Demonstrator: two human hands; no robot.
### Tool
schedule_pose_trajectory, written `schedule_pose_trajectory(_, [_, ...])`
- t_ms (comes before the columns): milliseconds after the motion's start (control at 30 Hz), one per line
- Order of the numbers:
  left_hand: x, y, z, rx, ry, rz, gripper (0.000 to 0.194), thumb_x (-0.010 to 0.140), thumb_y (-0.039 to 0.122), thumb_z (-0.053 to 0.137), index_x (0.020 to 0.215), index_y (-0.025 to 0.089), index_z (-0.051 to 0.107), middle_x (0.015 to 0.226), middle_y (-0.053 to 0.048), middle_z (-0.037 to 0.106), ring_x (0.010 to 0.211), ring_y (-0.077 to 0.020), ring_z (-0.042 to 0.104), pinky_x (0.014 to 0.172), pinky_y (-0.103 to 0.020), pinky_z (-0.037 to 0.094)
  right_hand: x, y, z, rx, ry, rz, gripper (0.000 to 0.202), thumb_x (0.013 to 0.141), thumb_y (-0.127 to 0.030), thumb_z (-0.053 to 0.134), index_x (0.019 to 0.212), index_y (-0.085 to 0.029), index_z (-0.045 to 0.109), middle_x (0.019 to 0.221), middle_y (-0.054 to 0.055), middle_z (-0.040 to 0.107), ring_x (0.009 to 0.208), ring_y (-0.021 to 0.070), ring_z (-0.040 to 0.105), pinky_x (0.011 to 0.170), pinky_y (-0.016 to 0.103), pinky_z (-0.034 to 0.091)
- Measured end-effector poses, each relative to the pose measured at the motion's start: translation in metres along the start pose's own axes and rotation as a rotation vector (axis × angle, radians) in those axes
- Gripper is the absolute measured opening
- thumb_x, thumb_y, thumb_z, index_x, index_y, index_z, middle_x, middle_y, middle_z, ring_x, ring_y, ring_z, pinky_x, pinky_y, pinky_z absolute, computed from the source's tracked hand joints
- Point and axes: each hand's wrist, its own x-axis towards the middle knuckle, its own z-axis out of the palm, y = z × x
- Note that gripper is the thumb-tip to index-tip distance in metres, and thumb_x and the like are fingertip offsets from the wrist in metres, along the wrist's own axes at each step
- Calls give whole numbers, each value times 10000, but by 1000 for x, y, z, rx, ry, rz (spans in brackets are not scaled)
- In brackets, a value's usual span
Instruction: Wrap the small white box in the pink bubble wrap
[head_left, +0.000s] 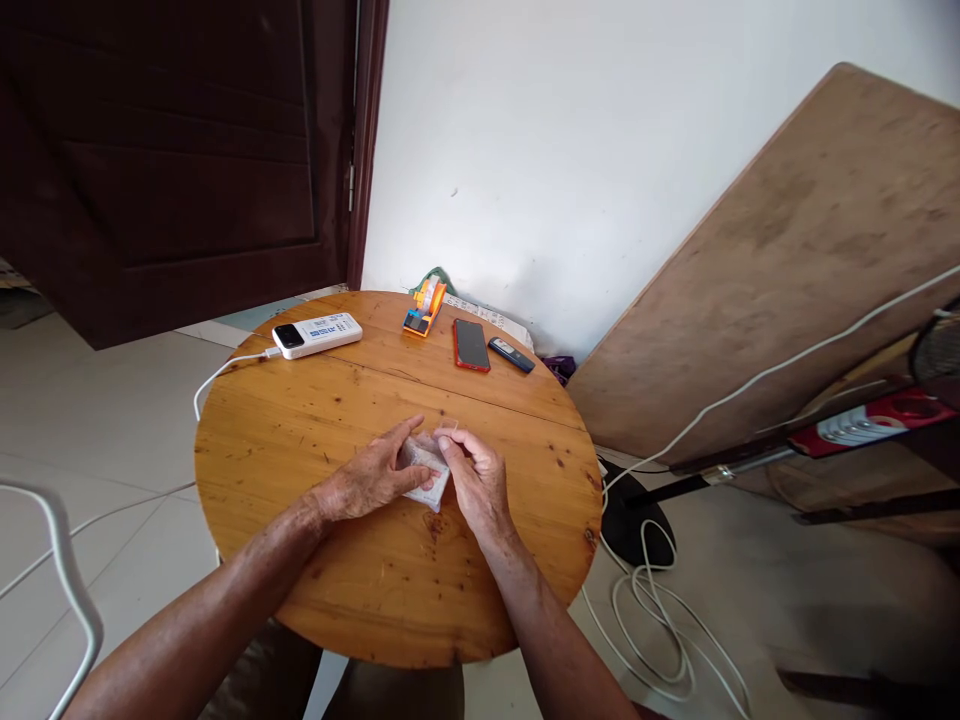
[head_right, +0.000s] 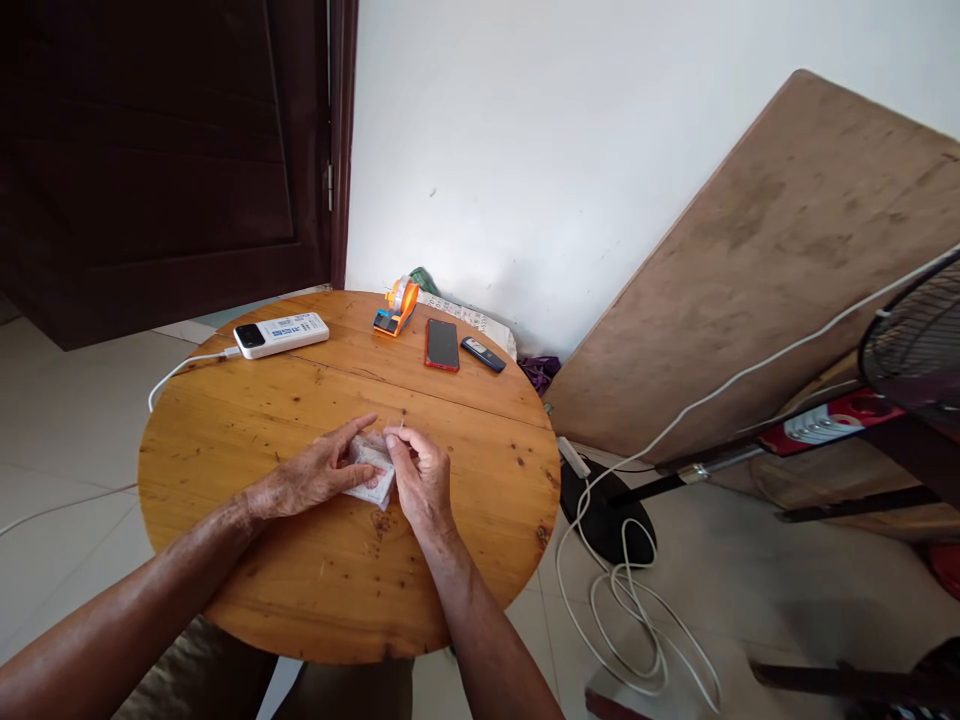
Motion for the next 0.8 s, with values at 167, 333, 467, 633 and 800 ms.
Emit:
schedule_pose_trajectory(167, [2,-3,0,22,17,7,821,762,461,646,1469,132,388,1063,-76,612,844,-185,534,730,-285,443,-2,-4,-1,15,-34,-26,181,859,-323,585,856,-222,735,882,34,760,831,209,694,766,313,547])
schedule_pose_trajectory(333, [3,2,0,-48,-1,33,660,752,404,646,1347,139,535,968,-51,653,797,-177,553,687,-266,441,-4,-7,-3,15,-80,-29,196,862,-313,574,852,-221,746,893,39,760,865,221,699,724,304,553])
schedule_pose_trajectory(467, [6,3,0,-118,-57,63,524,764,391,644,1236,165,622,973,-39,690,835,-187,598,720,-265,464,-3,-10,-3,-7,-57,-13,181,841,-287,572,825,-224,741,824,30,752,807,208,699,669,288,553])
schedule_pose_trajectory(633, [8,3,0,-107,-57,66,492,787,412,622,1206,155,637,983,-43,700,854,-191,619,738,-269,472,-4,-9,-3,-27,-60,-28,194,854,-286,559,855,-234,746,825,29,750,776,194,693,670,288,557])
schedule_pose_trajectory(800, [8,3,1,-69,-23,64,561,792,466,607,1243,131,604,1018,-59,691,869,-191,609,748,-269,468,-7,-6,-4,-96,-50,-107,196,875,-258,552,892,-247,746,884,22,756,830,196,699,772,304,547])
